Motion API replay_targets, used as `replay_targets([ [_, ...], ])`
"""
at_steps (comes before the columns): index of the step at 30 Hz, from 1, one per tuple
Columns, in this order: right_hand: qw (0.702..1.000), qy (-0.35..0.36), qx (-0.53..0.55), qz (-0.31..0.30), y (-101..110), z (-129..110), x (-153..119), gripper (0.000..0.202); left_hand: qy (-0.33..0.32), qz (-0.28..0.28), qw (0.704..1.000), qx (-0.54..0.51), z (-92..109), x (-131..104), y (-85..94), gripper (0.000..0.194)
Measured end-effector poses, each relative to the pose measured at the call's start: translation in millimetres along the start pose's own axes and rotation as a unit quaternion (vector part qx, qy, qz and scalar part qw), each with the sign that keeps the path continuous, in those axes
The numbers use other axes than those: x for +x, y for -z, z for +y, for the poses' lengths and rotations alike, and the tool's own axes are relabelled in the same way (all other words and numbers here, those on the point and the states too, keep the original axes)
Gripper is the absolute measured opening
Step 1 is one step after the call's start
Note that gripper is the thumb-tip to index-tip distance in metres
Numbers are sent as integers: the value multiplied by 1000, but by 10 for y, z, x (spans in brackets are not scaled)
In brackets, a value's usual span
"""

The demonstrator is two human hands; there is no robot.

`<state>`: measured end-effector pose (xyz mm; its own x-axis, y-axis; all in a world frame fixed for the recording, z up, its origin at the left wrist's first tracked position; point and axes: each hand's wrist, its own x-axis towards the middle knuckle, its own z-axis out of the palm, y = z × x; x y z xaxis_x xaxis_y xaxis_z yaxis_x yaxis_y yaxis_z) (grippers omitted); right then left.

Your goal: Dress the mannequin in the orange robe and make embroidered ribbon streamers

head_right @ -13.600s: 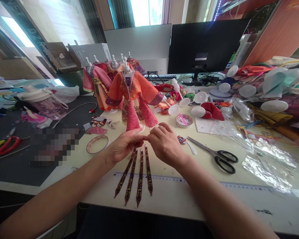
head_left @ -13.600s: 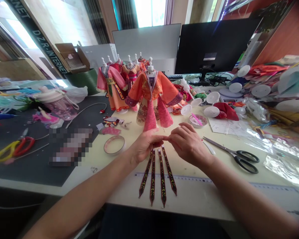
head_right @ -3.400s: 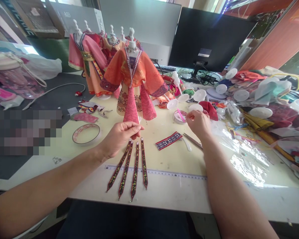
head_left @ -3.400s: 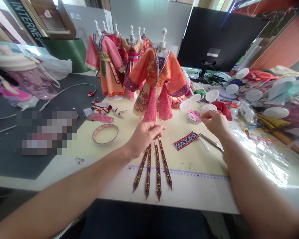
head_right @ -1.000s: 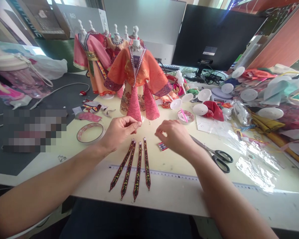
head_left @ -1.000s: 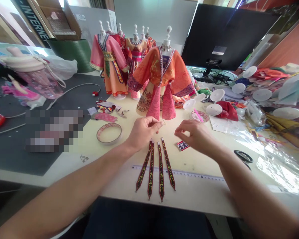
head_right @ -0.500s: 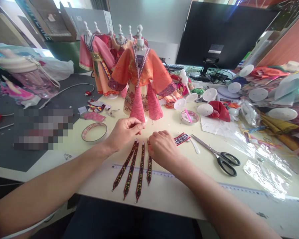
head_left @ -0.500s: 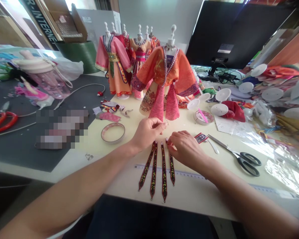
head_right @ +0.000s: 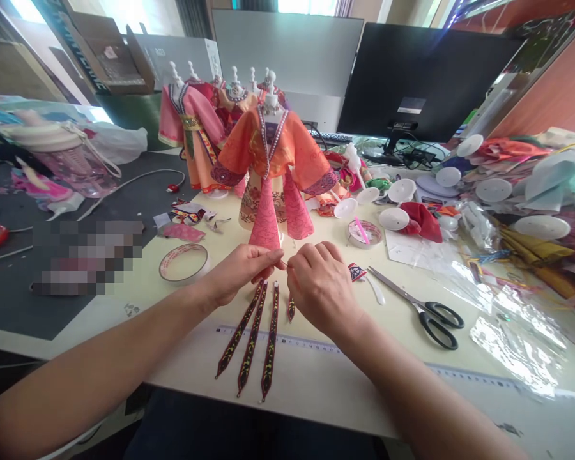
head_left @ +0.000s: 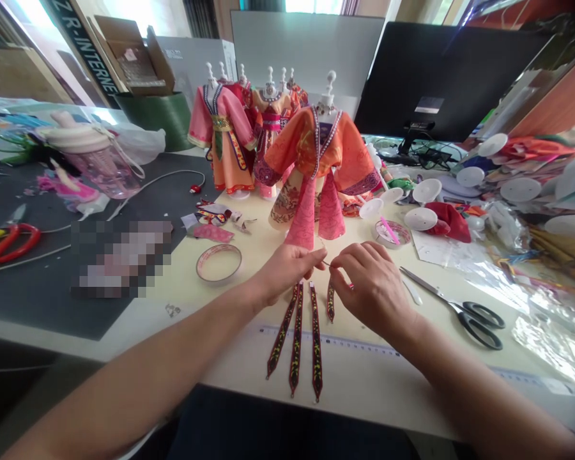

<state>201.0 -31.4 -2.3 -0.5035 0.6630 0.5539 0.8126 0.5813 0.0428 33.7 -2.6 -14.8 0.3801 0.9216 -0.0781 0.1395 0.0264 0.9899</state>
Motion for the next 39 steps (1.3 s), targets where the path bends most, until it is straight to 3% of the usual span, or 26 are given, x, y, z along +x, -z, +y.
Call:
replay_targets([
  [7,999,13,37,3,12,-36,-10,16,-1,-15,996,-84,43,-6,-22,27],
  [12,974,-72,204,63,80,-56,0,5,-36,-44,993,-104,106,-57,-29,19],
  [15,953,-116,273,65,121,-60,11,5,-49,-57,992,-102,138,-90,-51,14],
  [20,947,-127,293,44,116,-48,8,5,-77,-67,994,-48,137,-115,-89,14],
  [25,957,-107,266,48,74,-13,-5,5,-128,-35,988,85,107,-133,-110,17],
  [28,949,-124,287,38,77,-4,8,8,-145,-28,982,115,113,-140,-119,15],
  [31,909,-203,364,14,84,-5,32,10,-129,-16,986,105,138,-138,-124,17],
  [34,843,-280,460,-12,71,-5,49,12,-120,1,989,83,152,-126,-122,17],
  [37,786,-322,526,-26,55,-7,54,15,-122,-3,992,43,132,-110,-116,15],
  [39,767,-335,547,-32,54,-6,52,16,-119,-10,993,16,108,-104,-110,16],
])
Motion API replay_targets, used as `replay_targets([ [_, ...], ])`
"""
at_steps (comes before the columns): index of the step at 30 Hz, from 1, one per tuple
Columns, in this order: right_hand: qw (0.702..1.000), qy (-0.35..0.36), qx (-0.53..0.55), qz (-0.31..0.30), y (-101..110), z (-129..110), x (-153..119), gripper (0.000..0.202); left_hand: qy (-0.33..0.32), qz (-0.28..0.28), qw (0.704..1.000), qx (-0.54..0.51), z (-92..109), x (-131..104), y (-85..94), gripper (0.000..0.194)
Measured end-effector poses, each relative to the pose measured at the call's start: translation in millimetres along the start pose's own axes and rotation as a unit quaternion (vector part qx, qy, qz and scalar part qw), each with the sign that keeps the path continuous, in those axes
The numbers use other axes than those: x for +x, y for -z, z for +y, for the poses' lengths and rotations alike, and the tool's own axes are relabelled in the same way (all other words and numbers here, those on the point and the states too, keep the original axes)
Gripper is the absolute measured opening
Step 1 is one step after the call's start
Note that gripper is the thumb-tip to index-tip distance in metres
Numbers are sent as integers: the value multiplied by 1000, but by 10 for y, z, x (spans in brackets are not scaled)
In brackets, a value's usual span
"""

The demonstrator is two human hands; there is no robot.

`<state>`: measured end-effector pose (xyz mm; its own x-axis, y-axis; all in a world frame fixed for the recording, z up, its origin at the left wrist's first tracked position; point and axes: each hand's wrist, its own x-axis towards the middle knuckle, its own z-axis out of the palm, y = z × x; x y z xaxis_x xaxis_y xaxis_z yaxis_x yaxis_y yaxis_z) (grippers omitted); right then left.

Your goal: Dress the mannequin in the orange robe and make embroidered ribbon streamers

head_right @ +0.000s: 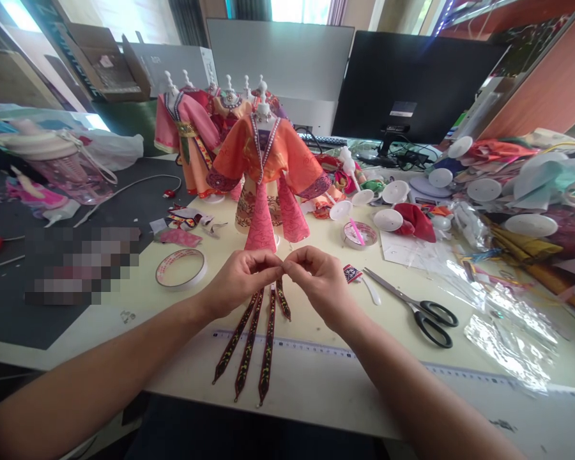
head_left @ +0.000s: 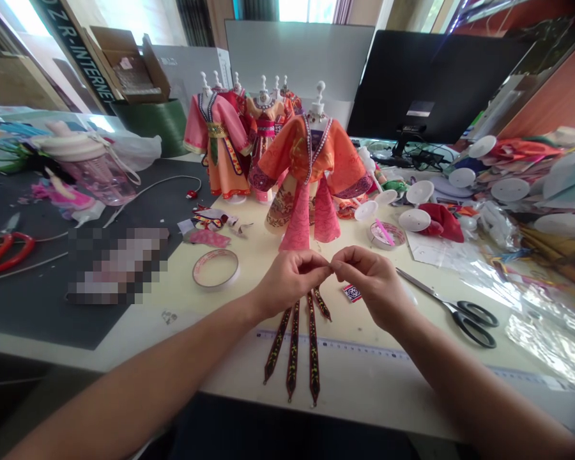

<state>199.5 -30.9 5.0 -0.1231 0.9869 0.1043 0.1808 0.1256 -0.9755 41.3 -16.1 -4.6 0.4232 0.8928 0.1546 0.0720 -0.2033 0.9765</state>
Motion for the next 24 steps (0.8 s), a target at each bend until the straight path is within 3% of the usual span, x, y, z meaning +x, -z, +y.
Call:
replay_targets([
  [6,1000,-9,-11,-6,48,-2,-8,16,0,7,1000,6,-3,-6,16,17],
  [11,990,78,-122,-4,66,-57,-22,6,-6,21,998,64,46,-12,6,14],
  [15,975,115,-192,-4,63,-75,-32,7,-52,25,990,130,36,-33,-8,13],
  [18,973,115,-200,-5,67,-54,-23,8,-78,37,985,149,20,-39,-11,11],
  [24,979,87,-184,-9,69,-34,-3,8,-41,42,991,119,35,-18,-7,11],
])
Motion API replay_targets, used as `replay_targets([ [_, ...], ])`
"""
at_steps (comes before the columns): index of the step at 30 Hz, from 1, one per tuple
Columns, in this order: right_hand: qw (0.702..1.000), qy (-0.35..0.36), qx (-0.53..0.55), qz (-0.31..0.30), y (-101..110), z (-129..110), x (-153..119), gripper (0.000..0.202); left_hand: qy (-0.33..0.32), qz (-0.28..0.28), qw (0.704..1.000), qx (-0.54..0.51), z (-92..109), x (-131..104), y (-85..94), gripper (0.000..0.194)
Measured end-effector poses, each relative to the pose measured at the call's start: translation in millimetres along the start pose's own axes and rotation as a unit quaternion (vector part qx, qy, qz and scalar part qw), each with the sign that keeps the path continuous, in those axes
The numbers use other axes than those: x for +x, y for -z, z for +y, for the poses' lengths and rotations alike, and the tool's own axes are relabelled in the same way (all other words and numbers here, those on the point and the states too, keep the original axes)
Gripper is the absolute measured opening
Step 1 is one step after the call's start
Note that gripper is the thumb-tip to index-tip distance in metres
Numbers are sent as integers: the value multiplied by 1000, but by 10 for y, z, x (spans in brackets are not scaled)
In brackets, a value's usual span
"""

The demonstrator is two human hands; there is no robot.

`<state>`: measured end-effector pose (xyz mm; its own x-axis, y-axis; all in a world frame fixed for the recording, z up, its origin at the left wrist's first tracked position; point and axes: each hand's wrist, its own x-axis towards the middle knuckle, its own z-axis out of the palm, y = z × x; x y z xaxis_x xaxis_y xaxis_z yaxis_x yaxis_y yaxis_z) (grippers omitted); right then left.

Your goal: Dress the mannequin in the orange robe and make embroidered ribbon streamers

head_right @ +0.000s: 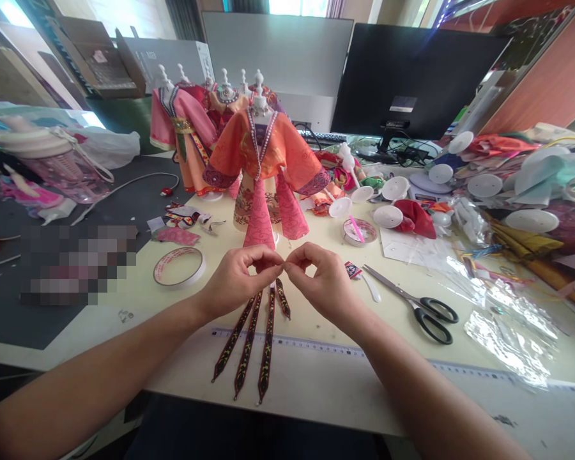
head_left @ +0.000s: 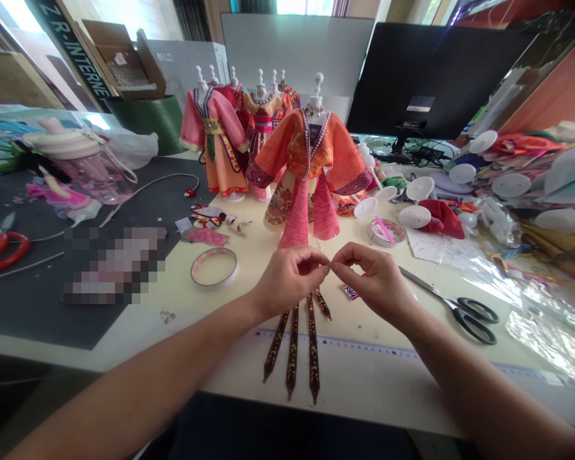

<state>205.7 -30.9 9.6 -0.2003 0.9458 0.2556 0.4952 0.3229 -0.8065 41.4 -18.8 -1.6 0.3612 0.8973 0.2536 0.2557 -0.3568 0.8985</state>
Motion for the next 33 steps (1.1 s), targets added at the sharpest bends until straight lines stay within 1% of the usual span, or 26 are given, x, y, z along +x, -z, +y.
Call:
replay_targets([
  [3,1000,3,5,-7,-3,-22,-4,9,9,-1,1000,-11,6,5,9,10],
  [5,1000,16,-12,-4,-7,-30,-9,9,14,1,1000,-13,6,5,15,10],
  [7,998,47,-47,8,-12,-21,-15,8,18,1,1000,-12,3,5,17,10],
  [10,987,111,-114,30,-18,21,-21,6,12,1,1000,2,-8,2,10,10],
  [15,965,167,-197,41,-17,68,-30,8,-35,15,997,67,-40,-17,-19,10],
  [18,941,205,-269,29,-23,66,-36,14,-57,25,992,113,-62,-29,-33,10],
  [22,895,246,-371,31,-46,64,-36,20,-63,29,985,157,-82,-33,-47,10],
  [24,876,260,-404,36,-62,70,-30,21,-61,27,984,165,-91,-31,-55,10],
  [26,865,272,-420,37,-77,81,-24,22,-57,26,984,168,-101,-28,-66,10],
  [30,861,280,-424,33,-97,107,-19,21,-44,19,986,162,-133,-21,-84,8],
  [33,870,264,-414,29,-94,105,-17,21,-26,12,990,140,-147,-17,-82,8],
])
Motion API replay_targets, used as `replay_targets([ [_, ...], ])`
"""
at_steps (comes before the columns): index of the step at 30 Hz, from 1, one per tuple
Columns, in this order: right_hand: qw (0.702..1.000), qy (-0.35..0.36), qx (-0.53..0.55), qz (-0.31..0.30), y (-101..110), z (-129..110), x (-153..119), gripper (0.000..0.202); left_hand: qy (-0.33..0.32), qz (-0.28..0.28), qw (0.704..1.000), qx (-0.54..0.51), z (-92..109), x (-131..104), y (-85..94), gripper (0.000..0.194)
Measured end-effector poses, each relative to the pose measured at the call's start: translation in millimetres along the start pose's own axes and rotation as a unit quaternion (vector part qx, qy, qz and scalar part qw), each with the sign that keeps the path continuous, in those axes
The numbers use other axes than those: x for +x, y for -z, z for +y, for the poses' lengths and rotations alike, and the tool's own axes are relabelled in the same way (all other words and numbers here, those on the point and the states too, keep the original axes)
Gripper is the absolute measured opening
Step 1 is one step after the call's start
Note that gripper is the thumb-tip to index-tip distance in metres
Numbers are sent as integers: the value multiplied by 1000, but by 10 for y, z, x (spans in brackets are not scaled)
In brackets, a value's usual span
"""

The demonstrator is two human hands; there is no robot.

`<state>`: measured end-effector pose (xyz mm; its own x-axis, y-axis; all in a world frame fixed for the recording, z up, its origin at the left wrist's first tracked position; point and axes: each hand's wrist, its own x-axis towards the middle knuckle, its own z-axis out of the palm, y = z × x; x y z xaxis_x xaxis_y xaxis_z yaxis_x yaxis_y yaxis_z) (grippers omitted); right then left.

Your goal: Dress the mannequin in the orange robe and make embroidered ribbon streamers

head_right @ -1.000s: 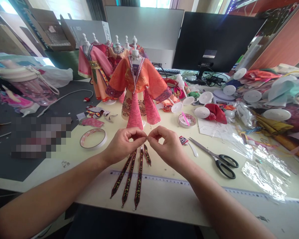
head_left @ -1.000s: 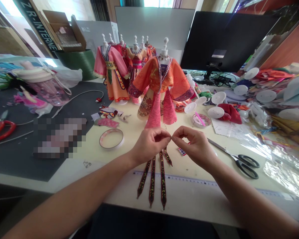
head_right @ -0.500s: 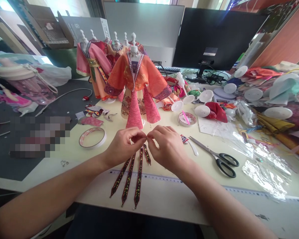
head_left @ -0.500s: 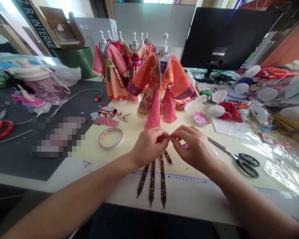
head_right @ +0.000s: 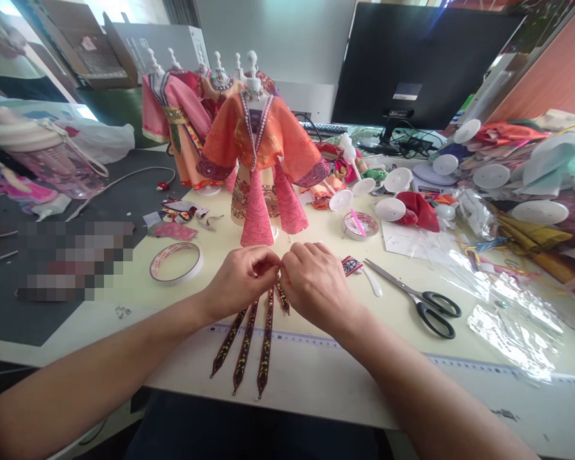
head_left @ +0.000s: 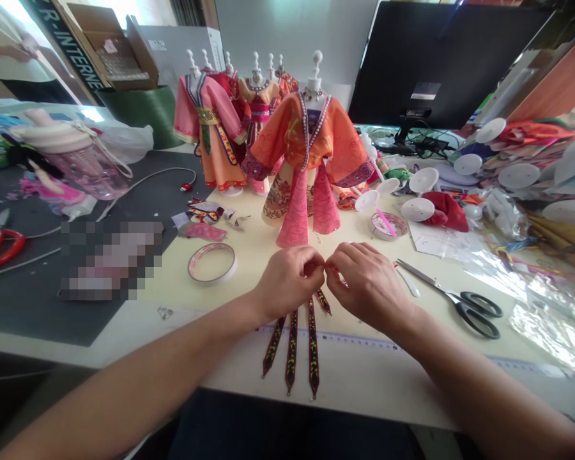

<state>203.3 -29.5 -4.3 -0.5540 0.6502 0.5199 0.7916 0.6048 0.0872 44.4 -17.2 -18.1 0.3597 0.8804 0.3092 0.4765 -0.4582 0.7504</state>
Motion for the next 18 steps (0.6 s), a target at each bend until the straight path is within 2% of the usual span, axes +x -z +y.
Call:
replay_targets([
  [8,988,-99,112,-27,44,30,-1,12,11,-23,998,-65,46,29,64,8],
  [18,986,-100,127,-46,71,-4,13,11,10,-23,997,-74,39,28,63,9],
])
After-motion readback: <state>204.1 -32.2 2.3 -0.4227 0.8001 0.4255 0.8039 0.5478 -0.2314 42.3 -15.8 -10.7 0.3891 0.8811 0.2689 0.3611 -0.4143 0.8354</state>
